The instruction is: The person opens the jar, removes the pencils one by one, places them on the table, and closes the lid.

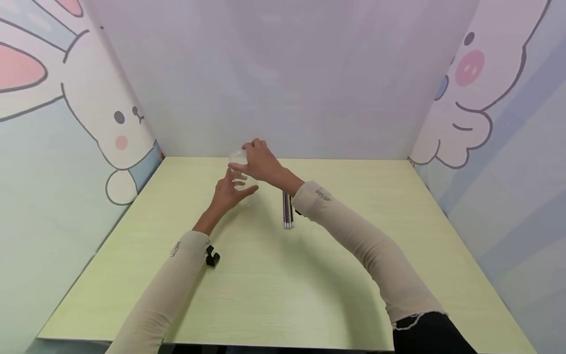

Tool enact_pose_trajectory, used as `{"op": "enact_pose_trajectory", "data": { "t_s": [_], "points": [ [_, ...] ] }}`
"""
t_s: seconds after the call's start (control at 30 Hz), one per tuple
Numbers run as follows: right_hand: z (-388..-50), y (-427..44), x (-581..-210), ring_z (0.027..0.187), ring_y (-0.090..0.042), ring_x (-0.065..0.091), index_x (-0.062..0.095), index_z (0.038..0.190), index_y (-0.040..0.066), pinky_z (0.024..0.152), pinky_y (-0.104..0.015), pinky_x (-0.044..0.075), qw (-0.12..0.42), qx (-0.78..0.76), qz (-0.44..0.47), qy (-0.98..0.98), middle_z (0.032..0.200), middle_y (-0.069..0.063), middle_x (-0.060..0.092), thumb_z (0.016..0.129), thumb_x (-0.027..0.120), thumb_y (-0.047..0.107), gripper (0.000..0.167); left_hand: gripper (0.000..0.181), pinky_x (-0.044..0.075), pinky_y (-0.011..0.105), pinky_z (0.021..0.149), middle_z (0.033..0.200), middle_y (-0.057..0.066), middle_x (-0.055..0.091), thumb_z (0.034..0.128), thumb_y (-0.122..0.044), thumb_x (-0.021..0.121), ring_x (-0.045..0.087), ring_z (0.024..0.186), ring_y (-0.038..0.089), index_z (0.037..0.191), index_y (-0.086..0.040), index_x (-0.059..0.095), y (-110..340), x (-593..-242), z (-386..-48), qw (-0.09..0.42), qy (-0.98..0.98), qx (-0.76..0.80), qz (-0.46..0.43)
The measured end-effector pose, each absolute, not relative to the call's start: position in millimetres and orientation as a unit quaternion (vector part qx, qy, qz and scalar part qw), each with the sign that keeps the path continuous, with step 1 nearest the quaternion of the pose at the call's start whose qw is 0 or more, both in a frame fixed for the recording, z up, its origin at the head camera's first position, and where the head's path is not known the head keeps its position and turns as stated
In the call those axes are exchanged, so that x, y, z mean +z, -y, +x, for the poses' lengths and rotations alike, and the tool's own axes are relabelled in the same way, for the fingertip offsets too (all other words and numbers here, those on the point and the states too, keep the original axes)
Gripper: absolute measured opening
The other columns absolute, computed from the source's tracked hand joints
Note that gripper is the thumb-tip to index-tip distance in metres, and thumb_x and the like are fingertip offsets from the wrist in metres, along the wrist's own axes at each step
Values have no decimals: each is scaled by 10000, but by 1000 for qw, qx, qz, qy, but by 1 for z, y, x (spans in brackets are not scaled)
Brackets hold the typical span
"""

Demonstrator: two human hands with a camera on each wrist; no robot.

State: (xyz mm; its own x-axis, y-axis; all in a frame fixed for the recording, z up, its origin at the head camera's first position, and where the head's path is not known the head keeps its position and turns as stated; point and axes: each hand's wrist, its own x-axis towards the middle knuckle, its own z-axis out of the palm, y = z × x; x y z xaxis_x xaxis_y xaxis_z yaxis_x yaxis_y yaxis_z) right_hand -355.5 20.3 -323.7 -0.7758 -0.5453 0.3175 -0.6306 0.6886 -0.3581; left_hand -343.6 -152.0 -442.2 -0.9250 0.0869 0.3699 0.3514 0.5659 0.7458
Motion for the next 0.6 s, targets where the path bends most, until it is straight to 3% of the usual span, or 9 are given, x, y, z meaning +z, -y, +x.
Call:
{"op": "enact_pose_trajectory", "data": {
  "t_s": [0.27, 0.43, 0.6],
  "points": [
    [-355, -14, -326, 1191, -293, 461, 506, 1473, 37, 944, -421, 509, 96, 231, 315, 915, 1370, -170, 482, 988, 654, 546, 718, 932, 551, 511, 980, 1381, 151, 616, 837, -575, 825, 662, 1223, 360, 1467, -87, 343, 160, -441, -343, 123, 875, -448, -133],
    [-355, -15, -329, 1270, -285, 460, 416, 1571, 101, 1014, -451, 480, 85, 235, 320, 914, 1450, -157, 448, 978, 605, 634, 819, 1271, 433, 588, 1104, 1645, 144, 348, 777, -737, 773, 442, 1455, 363, 1656, -172, 50, 172, -441, -336, 45, 898, -423, -117],
    [-353, -29, -333, 1467, -330, 345, 223, 1663, 197, 1153, -553, 361, 100, 232, 324, 912, 1625, -151, 311, 975, 566, 678, 907, 1339, 325, 670, 1149, 1723, 135, 145, 758, -794, 740, 244, 1552, 391, 1673, -206, -41, 198, -432, -327, 34, 921, -374, -106]
  ]
}}
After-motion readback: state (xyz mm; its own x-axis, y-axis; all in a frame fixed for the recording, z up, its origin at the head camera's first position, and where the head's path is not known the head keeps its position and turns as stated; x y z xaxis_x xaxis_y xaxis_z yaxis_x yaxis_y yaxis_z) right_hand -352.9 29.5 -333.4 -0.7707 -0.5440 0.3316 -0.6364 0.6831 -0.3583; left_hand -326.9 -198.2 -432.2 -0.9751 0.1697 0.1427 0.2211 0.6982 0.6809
